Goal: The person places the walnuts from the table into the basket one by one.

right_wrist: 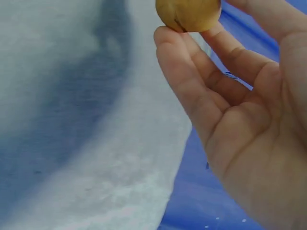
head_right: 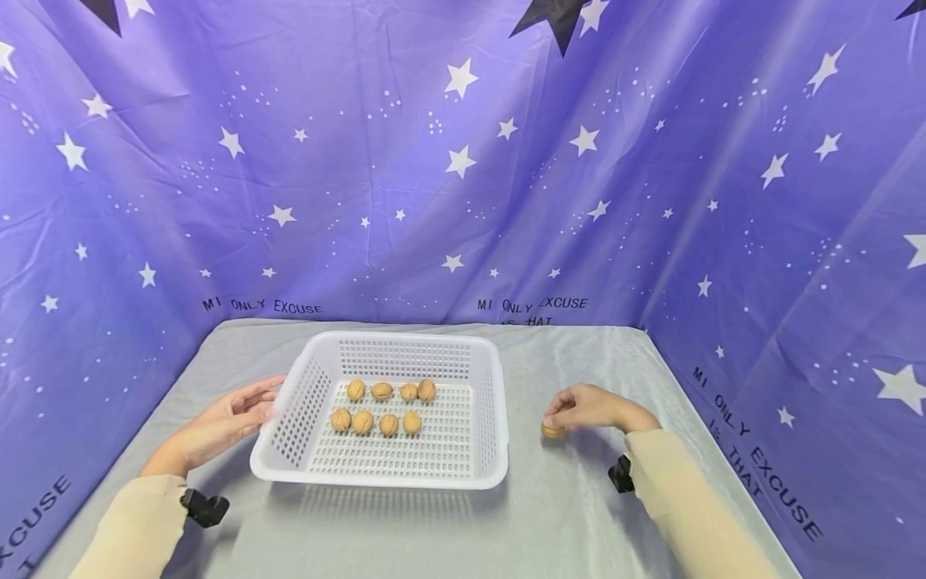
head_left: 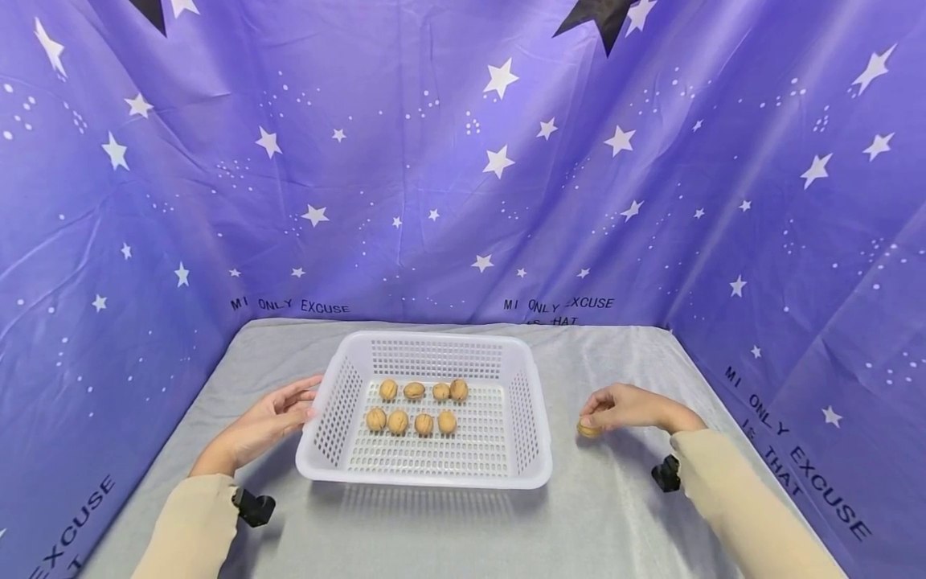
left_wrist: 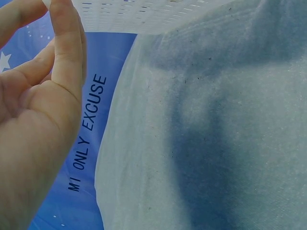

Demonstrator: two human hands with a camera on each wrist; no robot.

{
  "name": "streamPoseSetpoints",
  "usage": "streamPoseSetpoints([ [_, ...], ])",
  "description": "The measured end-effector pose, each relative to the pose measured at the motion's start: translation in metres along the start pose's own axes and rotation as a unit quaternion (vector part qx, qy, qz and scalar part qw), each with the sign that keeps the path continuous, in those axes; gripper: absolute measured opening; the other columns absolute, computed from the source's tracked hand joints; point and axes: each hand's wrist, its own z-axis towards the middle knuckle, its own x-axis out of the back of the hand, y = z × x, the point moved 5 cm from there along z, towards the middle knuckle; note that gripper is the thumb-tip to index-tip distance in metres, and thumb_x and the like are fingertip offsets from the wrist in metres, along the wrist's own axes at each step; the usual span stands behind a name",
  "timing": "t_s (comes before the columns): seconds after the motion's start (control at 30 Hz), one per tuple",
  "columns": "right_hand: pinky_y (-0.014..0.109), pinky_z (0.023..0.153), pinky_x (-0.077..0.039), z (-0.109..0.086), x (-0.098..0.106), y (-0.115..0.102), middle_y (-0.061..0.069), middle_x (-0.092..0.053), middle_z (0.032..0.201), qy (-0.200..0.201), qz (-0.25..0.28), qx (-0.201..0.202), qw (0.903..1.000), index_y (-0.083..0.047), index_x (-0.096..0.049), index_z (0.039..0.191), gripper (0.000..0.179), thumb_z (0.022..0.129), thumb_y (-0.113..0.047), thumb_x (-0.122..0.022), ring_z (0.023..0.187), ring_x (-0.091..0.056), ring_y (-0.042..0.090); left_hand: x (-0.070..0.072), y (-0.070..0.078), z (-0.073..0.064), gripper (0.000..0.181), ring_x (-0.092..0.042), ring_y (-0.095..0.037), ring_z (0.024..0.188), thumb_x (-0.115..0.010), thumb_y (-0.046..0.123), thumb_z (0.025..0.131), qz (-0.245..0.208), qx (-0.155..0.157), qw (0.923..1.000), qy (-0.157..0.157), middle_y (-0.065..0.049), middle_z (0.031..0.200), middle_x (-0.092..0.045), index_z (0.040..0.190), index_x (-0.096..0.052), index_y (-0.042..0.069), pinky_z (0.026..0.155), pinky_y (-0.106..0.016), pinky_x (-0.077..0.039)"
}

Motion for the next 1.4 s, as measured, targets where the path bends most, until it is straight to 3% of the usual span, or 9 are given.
streamPoseSetpoints([
  [0.37, 0.042, 0.092, -0.051, 0.019, 0.033, -0.044, -0.002, -0.072, 0.107, 0.04, -0.05, -0.001, 0.9979, -0.009, -0.069, 0.123, 0.043, 0.091, -0.036, -0.074, 0.102, -0.065, 0.018, 0.0, 0.002, -0.001, 0.066, -0.06, -0.022, 0.119, -0.055, -0.001, 0.101, 0.0, 0.001, 1.0, -0.002, -0.027, 0.141, -0.047, 0.157, -0.021, -0.003, 0.095, -0.035, -0.052],
  [0.6, 0.04, 0.091, -0.052, 0.04, 0.037, -0.08, -0.003, -0.073, 0.105, 0.03, -0.08, 0.039, 0.9956, -0.008, -0.071, 0.12, 0.039, 0.093, -0.036, -0.072, 0.099, -0.065, 0.016, 0.001, 0.002, -0.001, 0.066, -0.06, -0.022, 0.119, -0.056, 0.0, 0.101, 0.001, 0.001, 1.0, -0.001, -0.027, 0.142, -0.046, 0.157, -0.02, -0.003, 0.094, -0.034, -0.053],
  [0.8, 0.038, 0.091, -0.053, 0.065, 0.027, -0.113, -0.005, -0.073, 0.102, 0.009, -0.097, 0.065, 0.9931, -0.008, -0.071, 0.119, 0.039, 0.092, -0.036, -0.073, 0.097, -0.067, 0.013, 0.001, 0.004, -0.001, 0.066, -0.06, -0.019, 0.118, -0.056, 0.001, 0.101, 0.003, 0.005, 1.0, 0.003, -0.023, 0.141, -0.048, 0.157, -0.021, -0.003, 0.095, -0.033, -0.053],
  [1.07, 0.04, 0.096, -0.05, 0.097, 0.001, -0.146, -0.004, -0.071, 0.104, -0.033, -0.097, 0.085, 0.9911, -0.008, -0.071, 0.117, 0.037, 0.09, -0.033, -0.075, 0.099, -0.065, 0.014, -0.002, 0.004, -0.001, 0.067, -0.058, -0.022, 0.121, -0.055, 0.001, 0.101, 0.003, 0.011, 0.9999, -0.002, -0.031, 0.145, -0.04, 0.157, -0.019, -0.002, 0.097, -0.037, -0.051],
  [1.23, 0.038, 0.095, -0.05, 0.115, -0.013, -0.151, -0.006, -0.071, 0.102, -0.054, -0.106, 0.084, 0.9892, -0.013, -0.072, 0.115, 0.033, 0.089, -0.034, -0.076, 0.099, -0.065, 0.013, -0.002, 0.002, -0.001, 0.066, -0.058, -0.023, 0.122, -0.055, 0.001, 0.102, 0.006, 0.007, 0.9999, -0.005, -0.03, 0.145, -0.043, 0.157, -0.02, -0.002, 0.097, -0.037, -0.052],
  [1.4, 0.035, 0.092, -0.05, 0.131, -0.031, -0.149, -0.006, -0.071, 0.1, -0.08, -0.103, 0.079, 0.9883, -0.01, -0.072, 0.115, 0.034, 0.089, -0.032, -0.076, 0.096, -0.064, 0.012, -0.001, 0.001, -0.002, 0.066, -0.059, -0.023, 0.121, -0.055, 0.001, 0.102, 0.004, 0.009, 0.9999, 0.001, -0.03, 0.144, -0.043, 0.157, -0.02, -0.002, 0.097, -0.038, -0.051],
])
